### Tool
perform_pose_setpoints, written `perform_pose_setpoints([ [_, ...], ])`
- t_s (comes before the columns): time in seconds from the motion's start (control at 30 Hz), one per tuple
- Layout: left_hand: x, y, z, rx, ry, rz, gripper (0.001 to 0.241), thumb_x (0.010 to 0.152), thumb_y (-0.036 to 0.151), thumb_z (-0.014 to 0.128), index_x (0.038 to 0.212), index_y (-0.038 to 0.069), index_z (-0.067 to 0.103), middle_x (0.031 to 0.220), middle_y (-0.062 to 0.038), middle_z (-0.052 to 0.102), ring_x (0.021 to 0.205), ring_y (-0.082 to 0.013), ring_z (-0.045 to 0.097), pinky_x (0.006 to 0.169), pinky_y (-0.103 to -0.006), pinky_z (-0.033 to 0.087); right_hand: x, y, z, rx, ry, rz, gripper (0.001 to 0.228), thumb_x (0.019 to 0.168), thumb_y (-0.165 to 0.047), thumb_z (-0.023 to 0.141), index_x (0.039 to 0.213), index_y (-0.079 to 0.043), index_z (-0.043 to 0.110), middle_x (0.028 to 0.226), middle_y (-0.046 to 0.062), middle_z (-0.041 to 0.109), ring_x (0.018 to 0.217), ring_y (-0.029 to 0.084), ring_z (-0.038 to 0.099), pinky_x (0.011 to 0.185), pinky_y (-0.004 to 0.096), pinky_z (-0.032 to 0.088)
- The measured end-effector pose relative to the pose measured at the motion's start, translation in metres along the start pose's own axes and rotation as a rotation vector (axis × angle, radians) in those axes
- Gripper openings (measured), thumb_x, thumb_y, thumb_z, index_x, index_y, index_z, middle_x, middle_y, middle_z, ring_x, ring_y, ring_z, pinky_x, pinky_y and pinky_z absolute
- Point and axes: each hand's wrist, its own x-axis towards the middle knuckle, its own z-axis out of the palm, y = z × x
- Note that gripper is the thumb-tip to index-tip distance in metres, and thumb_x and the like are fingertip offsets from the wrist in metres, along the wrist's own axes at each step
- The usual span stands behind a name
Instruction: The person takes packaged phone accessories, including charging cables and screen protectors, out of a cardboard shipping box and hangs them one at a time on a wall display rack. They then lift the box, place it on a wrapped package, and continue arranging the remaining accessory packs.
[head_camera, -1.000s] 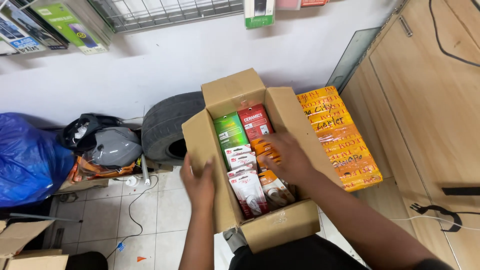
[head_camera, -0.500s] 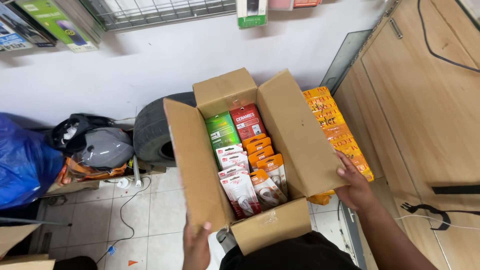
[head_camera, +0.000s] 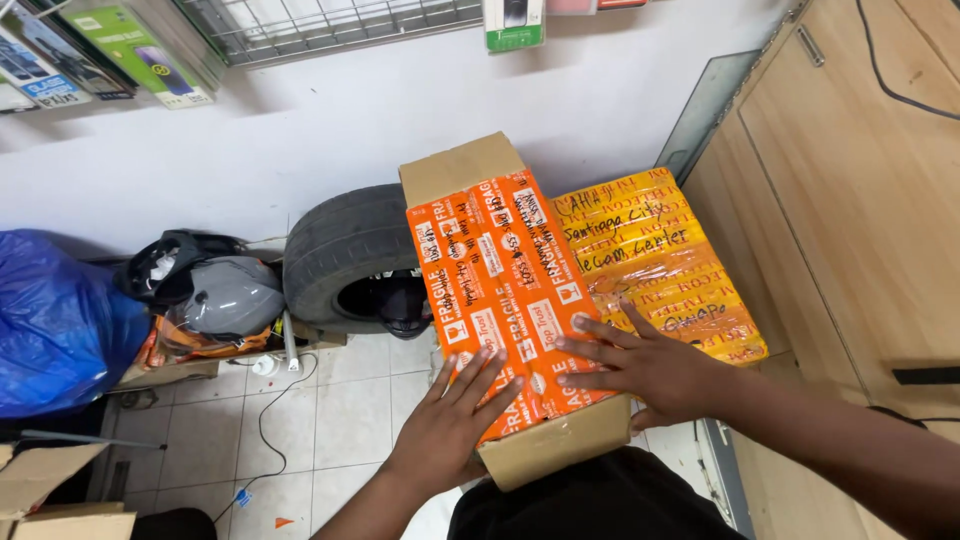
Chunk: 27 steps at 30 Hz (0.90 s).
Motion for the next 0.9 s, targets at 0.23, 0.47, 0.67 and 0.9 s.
perform_pose_setpoints([
  [0.23,0.002,-0.009,0.021,-0.348,0.281,0.045,0.088,0.071,0.049,0.087,0.144,0.014,0.053,0.157,-0.017,0.041,0.149,-0.0350,0.032,0.121,-0.0573,0.016,-0.002,0.015,0.011,0.393,-0.136,0.061,0.082,0.075,-0.040,0.081,0.149,-0.029,0.049,0.169,0.001,0.024,0.157,0.033,0.015,0.118,0.061,0.009],
  [0.47,0.026,0.021,0.043,-1.052,0.825,-0.566,0.093,0.092,0.036,0.073,0.159,-0.001,0.021,0.159,-0.021,0.038,0.146,-0.0374,0.046,0.119,-0.0493,0.041,0.012,-0.002,0.070,0.803,0.537,0.488,0.104,0.085,-0.034,0.081,0.159,-0.003,0.015,0.163,0.020,0.021,0.154,0.038,0.017,0.122,0.048,0.016],
  [0.67,0.045,0.040,0.059,-0.025,0.434,-0.656,0.070,0.104,0.033,0.067,0.161,0.013,0.030,0.179,-0.017,0.021,0.160,-0.0462,0.023,0.128,-0.0437,0.032,0.034,0.036,0.054,0.995,0.275,0.724,0.132,0.060,-0.033,0.095,0.159,-0.008,0.011,0.163,0.016,0.022,0.153,0.030,0.020,0.120,0.043,0.022],
  [0.9,0.055,0.047,-0.045,-0.419,-0.267,-0.764,0.148,0.063,0.076,0.084,0.160,-0.003,0.003,0.165,-0.030,-0.010,0.149,-0.0585,-0.009,0.117,-0.0710,0.010,0.161,0.174,0.037,1.166,0.358,0.738,0.089,0.084,-0.036,0.076,0.159,-0.015,0.032,0.146,0.005,0.056,0.135,0.020,0.049,0.111,0.041,0.040],
])
